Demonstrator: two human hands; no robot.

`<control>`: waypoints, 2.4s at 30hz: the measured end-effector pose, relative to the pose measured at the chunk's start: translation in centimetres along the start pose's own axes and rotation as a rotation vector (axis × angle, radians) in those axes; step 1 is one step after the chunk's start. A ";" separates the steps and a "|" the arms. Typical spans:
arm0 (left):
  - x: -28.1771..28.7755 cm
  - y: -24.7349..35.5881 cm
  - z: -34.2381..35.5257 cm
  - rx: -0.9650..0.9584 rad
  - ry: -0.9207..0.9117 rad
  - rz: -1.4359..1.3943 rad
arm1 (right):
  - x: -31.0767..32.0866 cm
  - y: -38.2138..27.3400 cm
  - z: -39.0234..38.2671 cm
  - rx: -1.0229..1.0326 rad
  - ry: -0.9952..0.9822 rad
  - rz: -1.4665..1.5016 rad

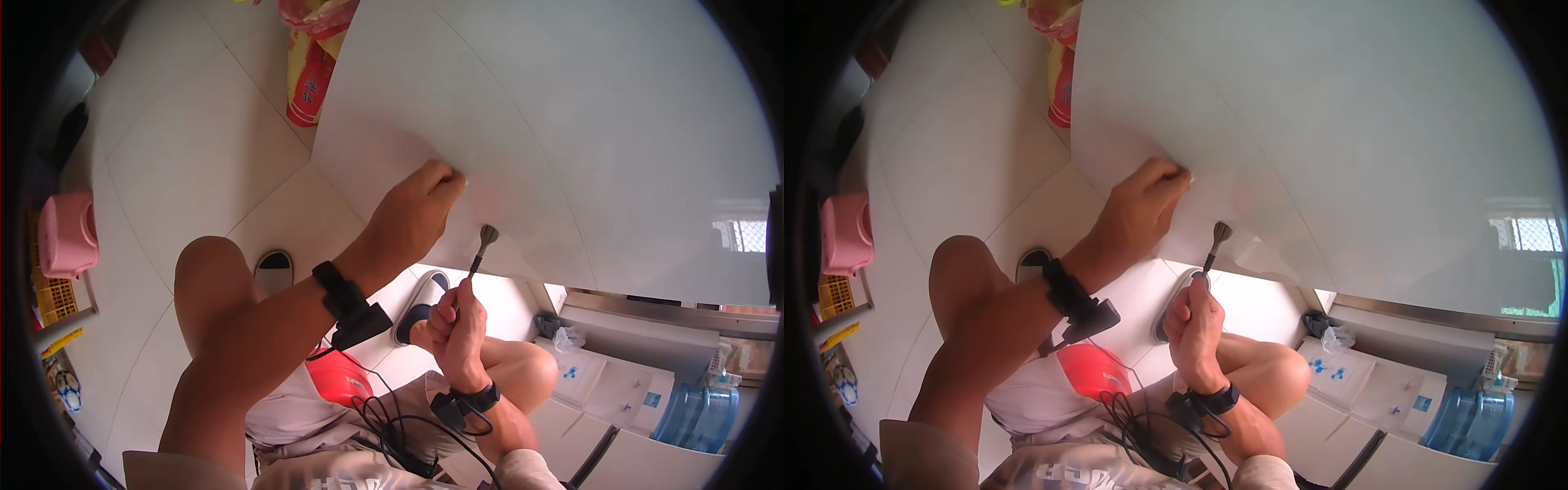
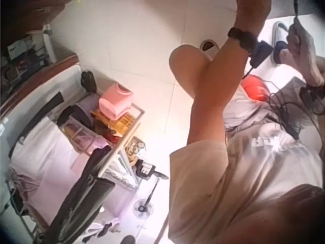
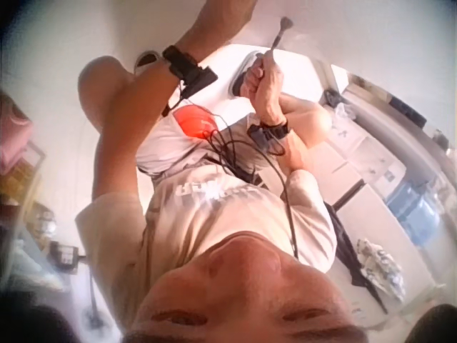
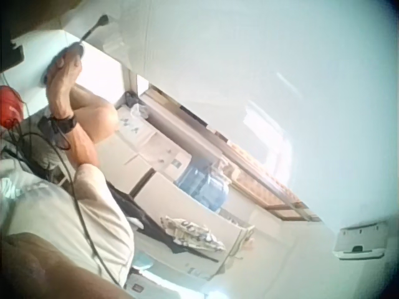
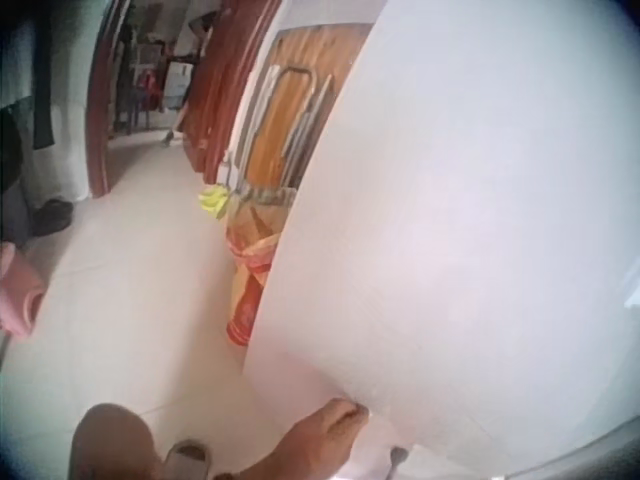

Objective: Attempting to fix or fill a hole in a white tiled wall using a small tool and putty/filler.

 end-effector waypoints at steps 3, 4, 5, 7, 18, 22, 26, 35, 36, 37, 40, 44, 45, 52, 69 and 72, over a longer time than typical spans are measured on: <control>-0.5 -0.3 -1.5 -0.036 -0.092 0.037 | -1.7 -3.7 -1.3 0.095 0.053 -0.011; -1.2 -0.3 -2.0 -0.050 -0.164 0.061 | -0.9 -5.2 -0.9 0.329 0.055 0.004; -1.4 -0.5 -2.1 -0.051 -0.161 0.060 | -1.1 -6.5 -0.8 0.402 0.009 -0.010; -3.2 -1.3 -3.1 0.036 -0.374 0.073 | -1.1 -7.3 -0.2 0.463 -0.026 -0.044; 3.3 -0.9 3.6 0.108 0.045 0.012 | 0.2 -7.5 -0.9 0.510 0.063 0.017; 3.4 -0.7 3.7 0.060 0.058 0.016 | 0.9 -1.0 1.2 0.055 0.117 -0.072; 2.9 -1.3 2.8 0.142 0.008 0.004 | 2.1 0.9 1.4 -0.014 0.093 -0.172; 0.7 1.5 1.6 0.065 -0.054 -0.101 | 3.1 1.4 -0.9 0.126 0.028 0.107; 0.5 1.7 1.4 0.089 -0.110 -0.101 | 3.0 0.8 -0.9 0.134 0.017 0.131; 0.1 1.7 1.0 0.119 -0.166 -0.091 | 2.7 -1.4 -1.2 0.269 0.031 0.161; -0.6 2.6 0.6 0.069 -0.191 -0.090 | 1.4 -6.7 -3.4 0.381 0.006 0.247; -1.3 4.1 1.0 0.008 -0.185 -0.145 | 2.3 -0.1 -1.4 0.132 -0.034 0.193; -1.0 4.4 0.9 -0.012 -0.163 -0.143 | 2.2 -0.7 -1.4 0.170 -0.026 0.184; -1.2 8.4 1.8 -0.175 -0.046 -0.176 | 1.3 -3.6 -2.4 0.246 -0.066 0.372; -5.9 9.6 -1.2 -0.162 -0.211 -0.160 | 1.7 -3.4 -2.0 0.338 -0.166 0.349; -7.1 5.6 -3.9 -0.058 -0.437 0.051 | 2.3 -1.0 -0.7 0.275 -0.158 0.283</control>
Point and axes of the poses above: each hand's wrist, its own z-axis towards the middle knuckle, its own x-axis out of the back of the hand, y = z × x, the point moved 8 cm from there along z, towards the middle knuckle, and after that the axes turned 5 degrees about y, right-handed, at the moved point
